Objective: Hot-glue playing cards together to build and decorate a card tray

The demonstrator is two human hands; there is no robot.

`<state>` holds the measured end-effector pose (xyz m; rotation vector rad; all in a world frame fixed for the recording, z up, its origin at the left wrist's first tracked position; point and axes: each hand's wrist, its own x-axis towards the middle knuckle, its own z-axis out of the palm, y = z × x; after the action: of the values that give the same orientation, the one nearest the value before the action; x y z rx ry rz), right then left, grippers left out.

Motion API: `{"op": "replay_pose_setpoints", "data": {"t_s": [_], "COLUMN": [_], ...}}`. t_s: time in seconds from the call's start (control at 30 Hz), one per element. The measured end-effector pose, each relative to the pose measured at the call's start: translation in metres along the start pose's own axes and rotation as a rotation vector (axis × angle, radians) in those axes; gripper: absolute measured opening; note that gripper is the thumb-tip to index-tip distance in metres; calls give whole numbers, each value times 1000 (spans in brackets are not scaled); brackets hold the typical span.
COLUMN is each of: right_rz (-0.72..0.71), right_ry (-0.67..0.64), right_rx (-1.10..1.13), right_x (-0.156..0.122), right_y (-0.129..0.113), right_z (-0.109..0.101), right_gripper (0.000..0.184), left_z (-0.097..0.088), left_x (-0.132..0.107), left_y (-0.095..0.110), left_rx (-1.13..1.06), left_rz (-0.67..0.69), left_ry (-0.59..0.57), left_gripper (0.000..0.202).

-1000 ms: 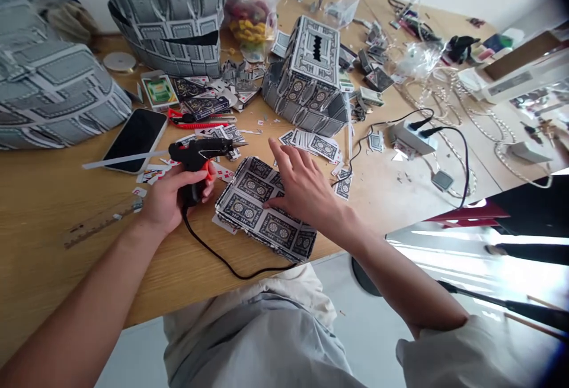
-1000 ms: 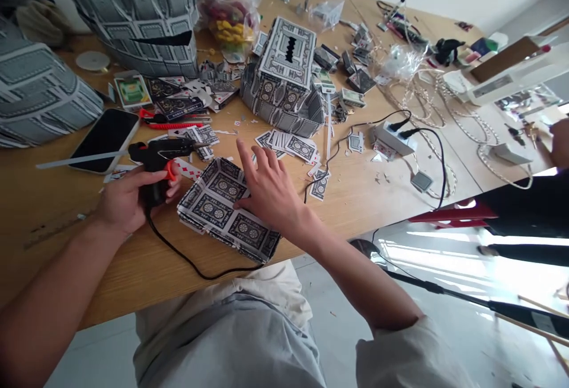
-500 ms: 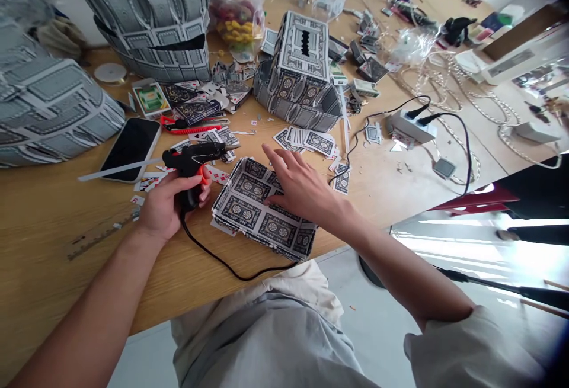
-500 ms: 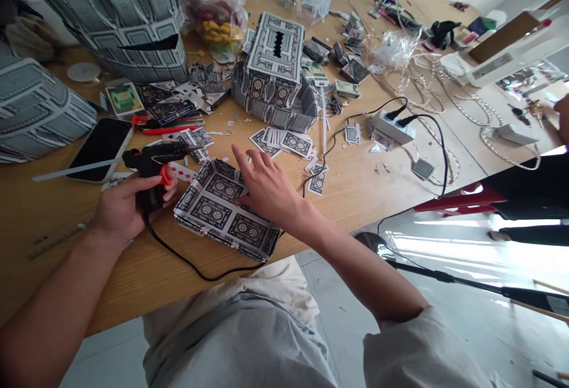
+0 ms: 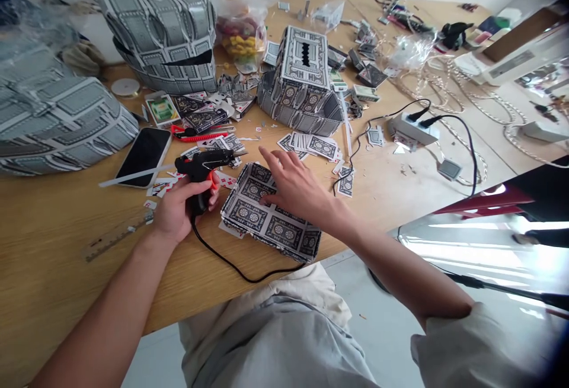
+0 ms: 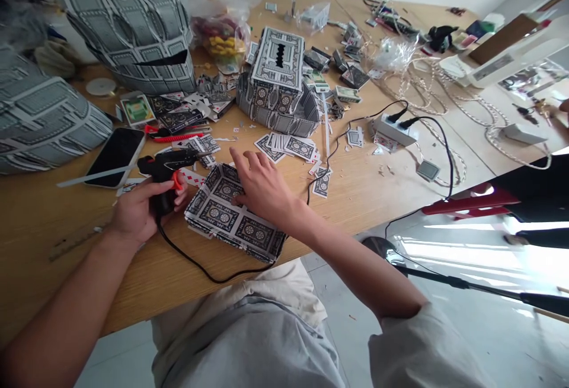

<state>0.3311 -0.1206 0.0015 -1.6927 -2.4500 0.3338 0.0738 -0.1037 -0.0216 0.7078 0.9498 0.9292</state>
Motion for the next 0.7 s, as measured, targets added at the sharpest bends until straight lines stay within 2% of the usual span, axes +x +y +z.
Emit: {"op": "replay_pose_setpoints", "data": {"t_s": [0.23, 0.57, 0.7], "right_rz": [11, 26, 17], "right_ry": [-15, -38, -38], "right_rx": [-9, 5, 29], "right_x": [4, 21, 22], "right_y": [-13, -12, -14], "right_z": [-2, 1, 0], "right_gripper": [109, 114, 110], "left_z": [-2, 1, 1], "left_x": [1, -1, -1], "left_y": [-1, 3, 2], "left_rx": [15, 43, 65], "left_rz": [8, 9, 4], "left_ry": [-6, 6, 30], "left_gripper": [26, 27, 28]}}
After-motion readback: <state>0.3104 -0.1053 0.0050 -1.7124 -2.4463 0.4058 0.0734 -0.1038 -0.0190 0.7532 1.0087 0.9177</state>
